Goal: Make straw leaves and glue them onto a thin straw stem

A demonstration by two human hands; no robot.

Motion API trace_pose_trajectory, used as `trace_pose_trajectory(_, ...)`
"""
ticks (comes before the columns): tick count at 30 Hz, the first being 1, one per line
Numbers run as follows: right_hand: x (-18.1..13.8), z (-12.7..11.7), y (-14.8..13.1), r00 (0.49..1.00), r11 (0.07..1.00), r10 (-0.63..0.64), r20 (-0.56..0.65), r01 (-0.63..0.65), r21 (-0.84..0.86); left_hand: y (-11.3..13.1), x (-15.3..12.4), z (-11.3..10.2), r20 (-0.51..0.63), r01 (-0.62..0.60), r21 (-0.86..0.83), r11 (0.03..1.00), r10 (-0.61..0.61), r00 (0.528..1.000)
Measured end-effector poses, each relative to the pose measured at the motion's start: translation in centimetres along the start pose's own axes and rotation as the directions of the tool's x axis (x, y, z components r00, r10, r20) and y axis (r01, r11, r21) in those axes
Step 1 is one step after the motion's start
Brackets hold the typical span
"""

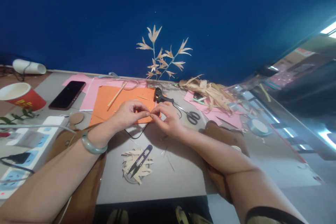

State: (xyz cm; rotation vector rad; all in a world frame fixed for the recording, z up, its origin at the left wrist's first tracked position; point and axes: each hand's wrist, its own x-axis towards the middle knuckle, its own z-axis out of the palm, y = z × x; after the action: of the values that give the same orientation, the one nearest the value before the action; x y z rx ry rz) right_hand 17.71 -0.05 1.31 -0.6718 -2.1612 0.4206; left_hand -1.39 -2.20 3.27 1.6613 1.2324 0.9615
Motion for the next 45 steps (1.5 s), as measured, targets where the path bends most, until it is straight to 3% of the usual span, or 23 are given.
trace_pose_trajectory(3, 0.0, -0.1, -0.1, 1.000, 1.000, -0.018, -0.004, 0.018, -0.002, 0.1, -0.1, 0.0, 0.003, 0.007, 0.059, 0.998, -0.007, 1.000)
trace_pose_trajectory(10, 0.3, -0.1, -0.9, 0.996, 0.998, 0.060, -0.058, -0.060, -0.006, 0.2, -0.3, 0.6, -0.124, 0.123, -0.117, 0.986, -0.137, 0.983)
trace_pose_trajectory(15, 0.2, 0.6, -1.1, 0.994, 1.000, 0.010, -0.105, -0.011, -0.010, -0.5, -0.2, 1.2, -0.078, 0.100, -0.314, 0.944, -0.131, 0.988)
trace_pose_trajectory(18, 0.1, 0.8, -1.0, 0.996, 0.997, -0.052, -0.073, 0.049, -0.053, -0.5, 0.1, 0.2, -0.122, 0.075, -0.339, 0.938, -0.123, 0.985)
trace_pose_trajectory(21, -0.1, 0.8, -0.5, 0.992, 0.985, -0.127, -0.008, 0.126, -0.118, -0.2, 0.6, -1.8, -0.330, 0.010, -0.293, 0.956, -0.110, 0.938)
trace_pose_trajectory(24, -0.5, 0.9, 0.5, 0.981, 0.963, -0.166, 0.100, 0.183, -0.196, -0.1, 1.0, -3.5, -0.418, -0.005, -0.156, 0.988, -0.061, 0.906)
trace_pose_trajectory(28, -1.1, 1.5, 1.9, 0.946, 0.943, -0.185, 0.268, 0.248, -0.222, -0.6, 1.1, -4.4, -0.383, 0.099, 0.029, 0.995, -0.080, 0.920)
trace_pose_trajectory(34, -1.8, 2.5, 2.6, 0.910, 0.932, -0.248, 0.333, 0.319, -0.176, -2.0, 0.7, -4.9, -0.234, 0.222, 0.254, 0.941, -0.163, 0.959)
trace_pose_trajectory(38, -2.0, 3.1, 2.4, 0.864, 0.919, -0.292, 0.411, 0.373, -0.130, -2.5, 0.7, -5.1, -0.233, 0.252, 0.438, 0.863, -0.162, 0.959)
trace_pose_trajectory(45, -2.0, 3.0, 2.1, 0.839, 0.904, -0.312, 0.447, 0.406, -0.133, -2.7, 0.6, -4.5, -0.177, 0.269, 0.383, 0.884, -0.216, 0.960)
